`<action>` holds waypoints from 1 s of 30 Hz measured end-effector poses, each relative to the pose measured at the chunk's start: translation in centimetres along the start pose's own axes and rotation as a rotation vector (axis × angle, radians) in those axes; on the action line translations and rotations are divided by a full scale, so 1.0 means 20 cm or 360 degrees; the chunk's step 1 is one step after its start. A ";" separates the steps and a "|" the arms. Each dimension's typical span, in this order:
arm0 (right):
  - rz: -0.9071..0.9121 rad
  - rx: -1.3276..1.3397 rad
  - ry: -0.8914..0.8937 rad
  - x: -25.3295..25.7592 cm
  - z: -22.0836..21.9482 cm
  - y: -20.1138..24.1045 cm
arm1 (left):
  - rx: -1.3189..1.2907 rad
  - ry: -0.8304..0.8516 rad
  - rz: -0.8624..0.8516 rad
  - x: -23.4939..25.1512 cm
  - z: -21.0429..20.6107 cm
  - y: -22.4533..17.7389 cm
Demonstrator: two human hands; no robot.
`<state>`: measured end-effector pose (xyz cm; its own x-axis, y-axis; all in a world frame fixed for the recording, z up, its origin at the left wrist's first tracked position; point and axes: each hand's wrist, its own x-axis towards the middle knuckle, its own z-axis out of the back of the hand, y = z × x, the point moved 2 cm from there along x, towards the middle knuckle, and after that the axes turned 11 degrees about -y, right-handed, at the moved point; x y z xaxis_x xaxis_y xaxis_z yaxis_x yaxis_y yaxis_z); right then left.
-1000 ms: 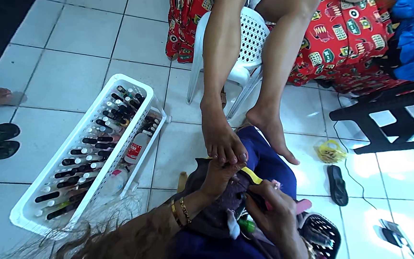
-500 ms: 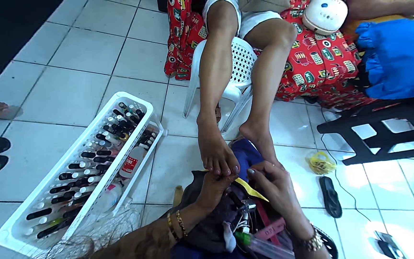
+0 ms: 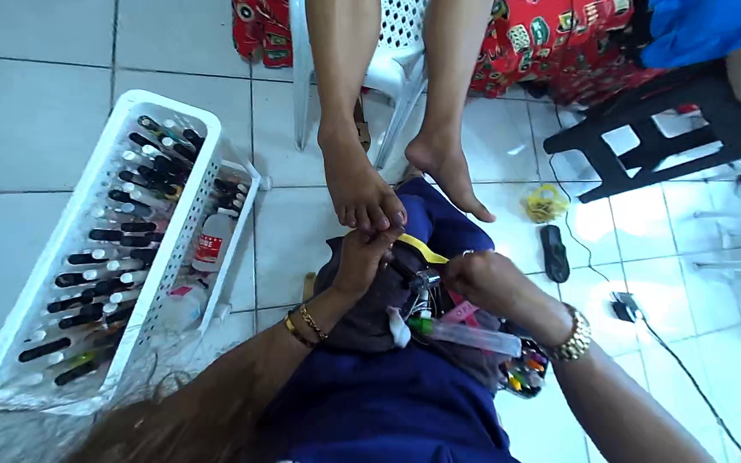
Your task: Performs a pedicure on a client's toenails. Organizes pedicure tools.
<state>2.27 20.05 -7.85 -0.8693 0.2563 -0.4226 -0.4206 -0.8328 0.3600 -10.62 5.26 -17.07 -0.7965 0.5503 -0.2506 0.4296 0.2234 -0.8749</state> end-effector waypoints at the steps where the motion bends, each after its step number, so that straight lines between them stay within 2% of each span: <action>1: -0.0041 -0.0029 0.0023 -0.04 -0.05 -0.01 | -0.0025 0.0011 -0.0008 0.00 0.00 0.00; 8: -0.0630 -0.0309 0.0168 -0.08 -0.22 0.03 | -0.0127 0.0031 0.0027 0.01 -0.03 0.00; 21: -0.0969 -0.0168 0.0065 -0.18 -0.28 0.05 | -0.0158 0.0059 -0.0014 0.01 -0.03 -0.01; 26: -0.0926 0.0023 -0.0187 -0.28 -0.28 0.05 | -0.0218 0.0062 0.0003 0.02 -0.02 -0.01; 28: -0.0745 0.0118 -0.0402 -0.33 -0.30 0.05 | -0.0218 0.0059 0.0033 0.02 -0.02 -0.01; 30: -0.0389 0.0250 -0.0826 -0.36 -0.31 0.03 | -0.0207 0.0039 0.0074 0.02 -0.03 -0.03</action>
<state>9.84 14.72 -9.78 -0.7392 0.6707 -0.0607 -0.6233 -0.6472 0.4390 -10.96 5.90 -16.49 -0.7645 0.5816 -0.2781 0.5186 0.2987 -0.8011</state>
